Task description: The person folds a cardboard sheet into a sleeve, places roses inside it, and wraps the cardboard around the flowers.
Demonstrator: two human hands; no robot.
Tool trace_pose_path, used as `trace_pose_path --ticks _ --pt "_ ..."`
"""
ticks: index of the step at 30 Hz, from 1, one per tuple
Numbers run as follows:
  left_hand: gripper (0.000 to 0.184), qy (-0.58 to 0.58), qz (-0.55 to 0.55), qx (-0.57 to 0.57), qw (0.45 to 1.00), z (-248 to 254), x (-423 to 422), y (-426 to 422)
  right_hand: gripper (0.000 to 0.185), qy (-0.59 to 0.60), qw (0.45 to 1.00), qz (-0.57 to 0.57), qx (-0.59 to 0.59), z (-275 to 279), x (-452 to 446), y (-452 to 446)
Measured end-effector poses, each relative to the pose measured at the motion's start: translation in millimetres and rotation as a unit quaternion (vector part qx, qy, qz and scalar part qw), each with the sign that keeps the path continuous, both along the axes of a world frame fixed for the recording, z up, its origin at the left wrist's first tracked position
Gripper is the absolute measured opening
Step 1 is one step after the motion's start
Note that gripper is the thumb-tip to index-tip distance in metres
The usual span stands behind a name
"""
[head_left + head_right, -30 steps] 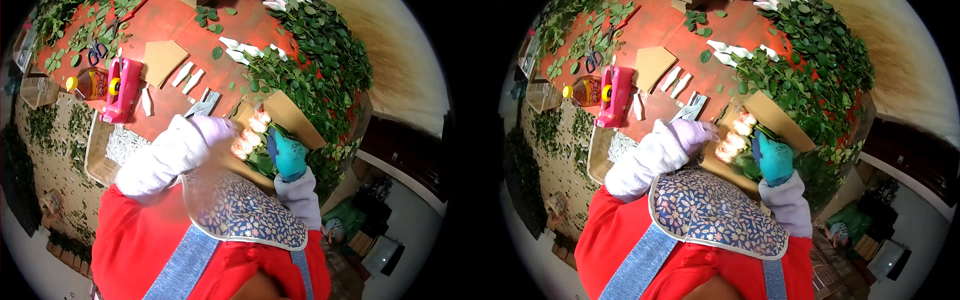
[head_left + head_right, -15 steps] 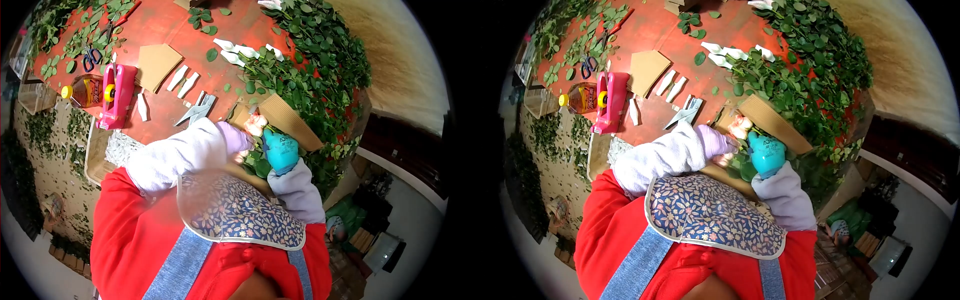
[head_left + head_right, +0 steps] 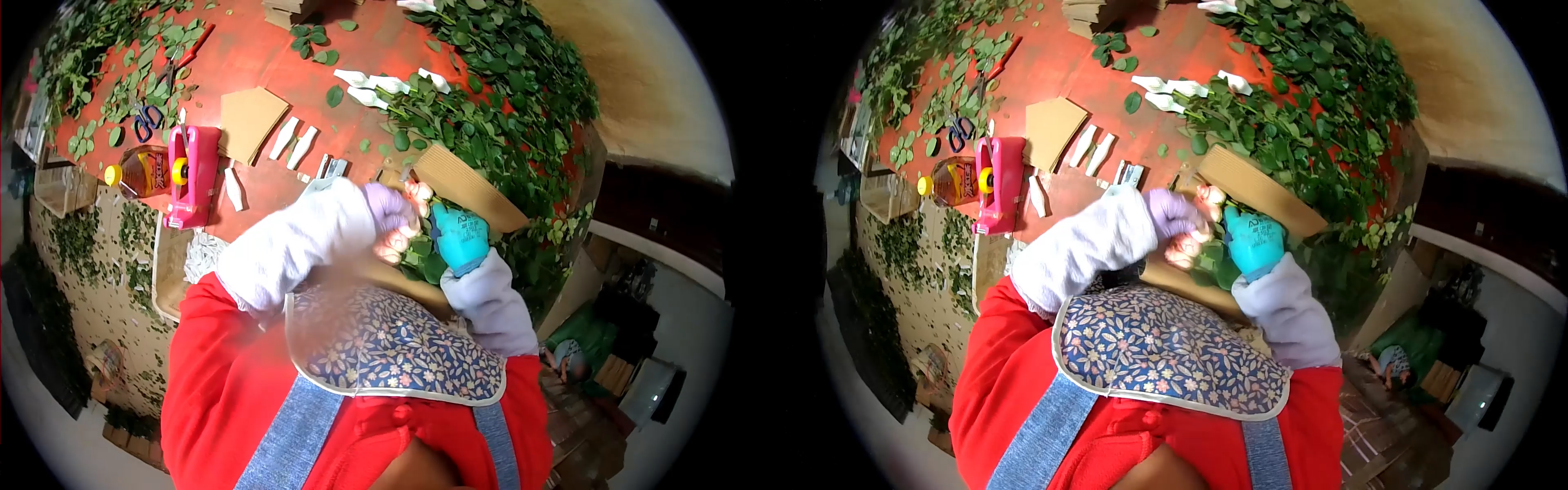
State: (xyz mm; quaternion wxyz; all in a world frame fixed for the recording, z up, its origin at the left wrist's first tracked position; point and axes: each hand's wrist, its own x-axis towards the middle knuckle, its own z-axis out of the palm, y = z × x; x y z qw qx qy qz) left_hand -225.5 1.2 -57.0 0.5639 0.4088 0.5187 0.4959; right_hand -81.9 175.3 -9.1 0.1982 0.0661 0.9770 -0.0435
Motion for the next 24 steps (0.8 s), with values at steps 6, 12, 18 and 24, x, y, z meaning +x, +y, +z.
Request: trace_pose_path --ticks 6,12,18,24 --pt "0.020 0.100 0.071 0.027 0.992 7.5 -39.0 -23.6 0.014 0.080 0.996 0.025 0.011 -8.8 3.0 -0.3" --pt "0.024 0.223 0.075 0.041 0.971 16.0 -39.0 -39.5 0.016 -0.018 0.999 -0.025 0.011 -2.9 -2.3 -3.4" --pt "0.024 -0.599 0.017 -0.267 0.755 26.0 7.4 23.8 0.016 -0.037 0.997 -0.068 -0.027 -6.5 4.3 5.0" --pt "0.026 -0.653 -0.064 -0.241 0.715 11.5 -2.9 27.6 0.033 0.200 0.978 -0.035 -0.036 26.2 14.3 -16.0"
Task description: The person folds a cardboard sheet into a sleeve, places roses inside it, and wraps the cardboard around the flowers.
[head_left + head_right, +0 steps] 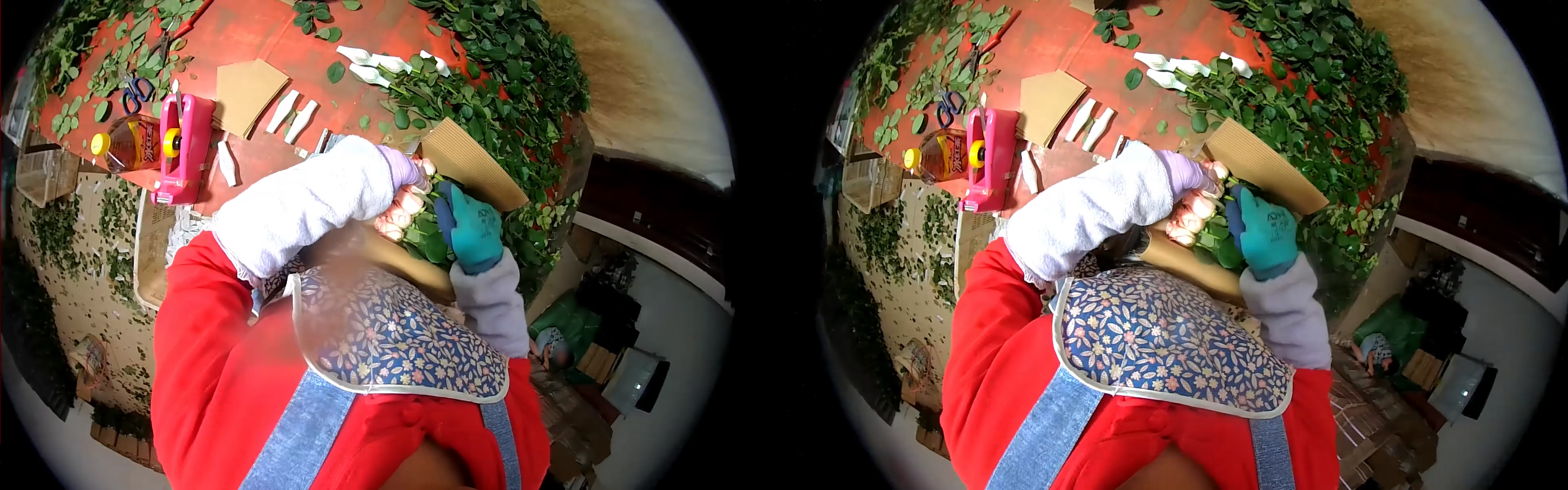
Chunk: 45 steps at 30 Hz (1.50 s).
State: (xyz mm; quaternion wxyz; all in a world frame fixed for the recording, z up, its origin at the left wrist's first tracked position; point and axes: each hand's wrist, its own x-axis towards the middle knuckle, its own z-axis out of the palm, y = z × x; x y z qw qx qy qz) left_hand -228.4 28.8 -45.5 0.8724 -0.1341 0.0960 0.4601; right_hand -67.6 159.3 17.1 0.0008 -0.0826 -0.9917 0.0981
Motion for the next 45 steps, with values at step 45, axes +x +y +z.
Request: trace_pose_path --ticks 45 --pt "0.006 0.790 0.168 0.114 0.579 -43.3 22.2 -42.4 0.009 -0.149 0.988 -0.014 -0.045 -16.9 3.0 -11.8"
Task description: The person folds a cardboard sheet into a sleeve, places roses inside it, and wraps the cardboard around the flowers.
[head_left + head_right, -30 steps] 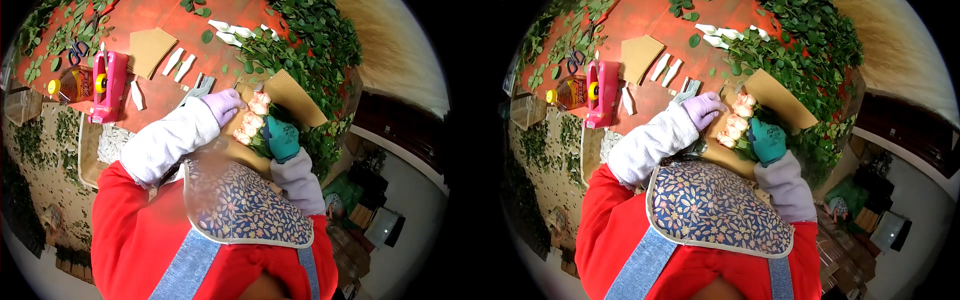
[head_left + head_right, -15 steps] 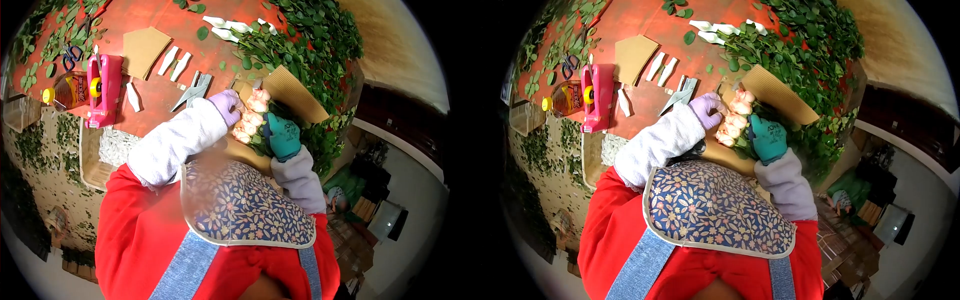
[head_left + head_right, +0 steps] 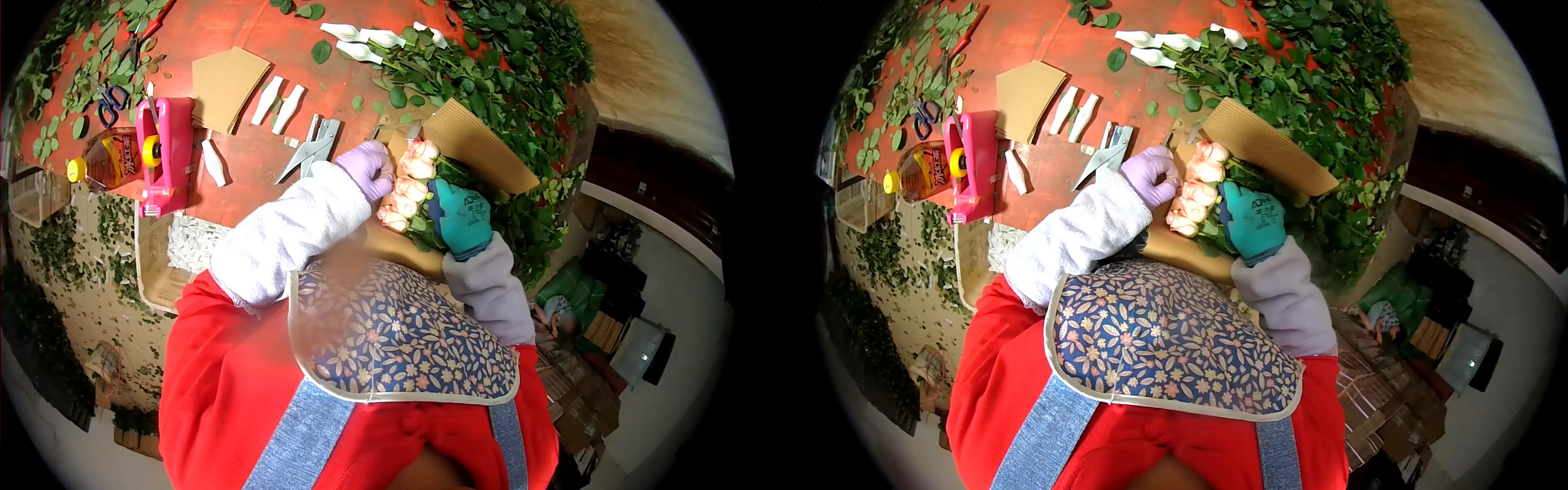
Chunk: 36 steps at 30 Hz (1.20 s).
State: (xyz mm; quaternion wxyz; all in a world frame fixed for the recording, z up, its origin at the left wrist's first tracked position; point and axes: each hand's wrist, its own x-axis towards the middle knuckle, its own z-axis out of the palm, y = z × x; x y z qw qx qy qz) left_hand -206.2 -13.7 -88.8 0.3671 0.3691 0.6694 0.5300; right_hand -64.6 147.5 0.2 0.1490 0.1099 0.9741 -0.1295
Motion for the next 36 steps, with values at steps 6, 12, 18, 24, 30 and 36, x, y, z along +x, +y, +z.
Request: trace_pose_path --ticks 6,12,18,24,30,36 --pt "0.011 0.155 0.085 -0.029 0.984 19.7 -13.8 -16.2 0.011 0.035 0.999 -0.010 -0.001 -6.7 4.3 3.3" --pt "0.024 0.292 0.013 -0.141 0.946 45.5 -18.5 -29.2 0.010 0.049 0.998 -0.014 -0.041 -7.6 5.3 6.1" --pt "0.030 0.269 -0.171 0.039 0.947 54.3 -15.4 5.1 0.011 0.068 0.998 -0.003 -0.010 -12.8 9.4 9.1" --pt "0.028 0.268 -0.339 -0.093 0.897 26.3 -7.9 53.1 0.021 0.020 0.999 0.012 0.050 -15.6 11.2 7.0" --pt "0.029 0.185 -0.327 -0.090 0.922 33.6 -18.4 48.3 0.022 0.119 0.992 0.032 0.014 11.5 25.5 -8.0" --pt "0.029 0.113 -0.322 -0.103 0.934 39.3 -21.4 48.3 0.014 0.016 0.984 0.170 0.038 -29.6 23.7 8.8"
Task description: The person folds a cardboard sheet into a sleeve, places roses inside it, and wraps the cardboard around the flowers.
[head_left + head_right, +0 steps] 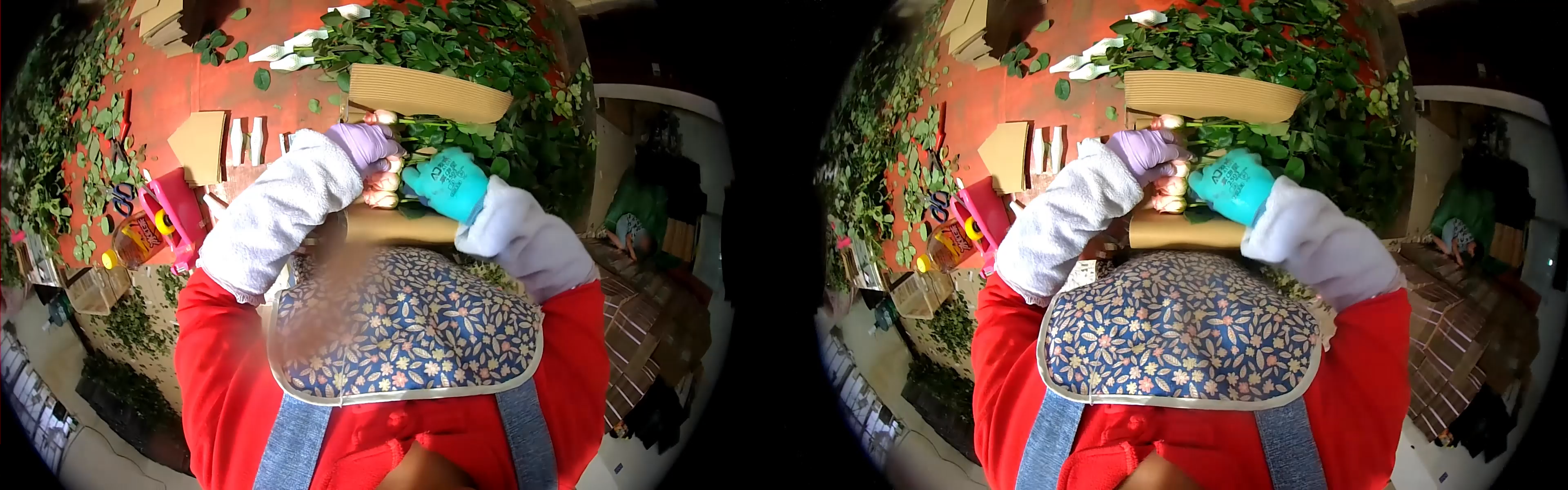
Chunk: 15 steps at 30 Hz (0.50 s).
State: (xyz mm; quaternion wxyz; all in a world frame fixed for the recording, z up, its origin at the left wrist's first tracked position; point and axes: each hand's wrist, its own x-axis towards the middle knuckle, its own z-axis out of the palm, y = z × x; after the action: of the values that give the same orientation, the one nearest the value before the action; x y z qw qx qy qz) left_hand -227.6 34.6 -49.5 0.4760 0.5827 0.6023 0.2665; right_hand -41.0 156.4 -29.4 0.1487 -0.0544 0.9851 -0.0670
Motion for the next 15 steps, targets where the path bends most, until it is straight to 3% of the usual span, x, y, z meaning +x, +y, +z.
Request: trace_pose_path --ticks 4,8,10,11,13,15 --pt "0.030 -0.012 0.013 -0.021 1.000 1.5 0.6 0.0 0.011 -0.062 0.997 0.021 0.049 -0.8 -5.0 3.1" --pt "0.030 -0.008 0.036 -0.066 0.997 9.0 3.7 -2.3 0.012 -0.029 0.999 0.008 0.043 -1.8 -4.4 2.6" --pt "0.030 0.090 0.010 -0.007 0.996 10.8 6.9 -5.2 0.016 -0.047 0.999 0.004 0.014 3.7 -8.4 3.5" --pt "0.031 0.255 -0.028 0.145 0.956 9.5 7.6 -8.2 0.016 -0.045 0.999 -0.003 0.013 6.8 -11.1 3.8" --pt "0.041 0.247 -0.036 0.183 0.951 9.8 7.7 -11.9 0.023 -0.091 0.996 -0.014 -0.018 10.5 -14.9 4.5" --pt "0.057 0.269 -0.040 0.151 0.950 25.4 11.0 -14.6 0.019 -0.061 0.997 -0.037 -0.035 8.2 -13.0 3.4"
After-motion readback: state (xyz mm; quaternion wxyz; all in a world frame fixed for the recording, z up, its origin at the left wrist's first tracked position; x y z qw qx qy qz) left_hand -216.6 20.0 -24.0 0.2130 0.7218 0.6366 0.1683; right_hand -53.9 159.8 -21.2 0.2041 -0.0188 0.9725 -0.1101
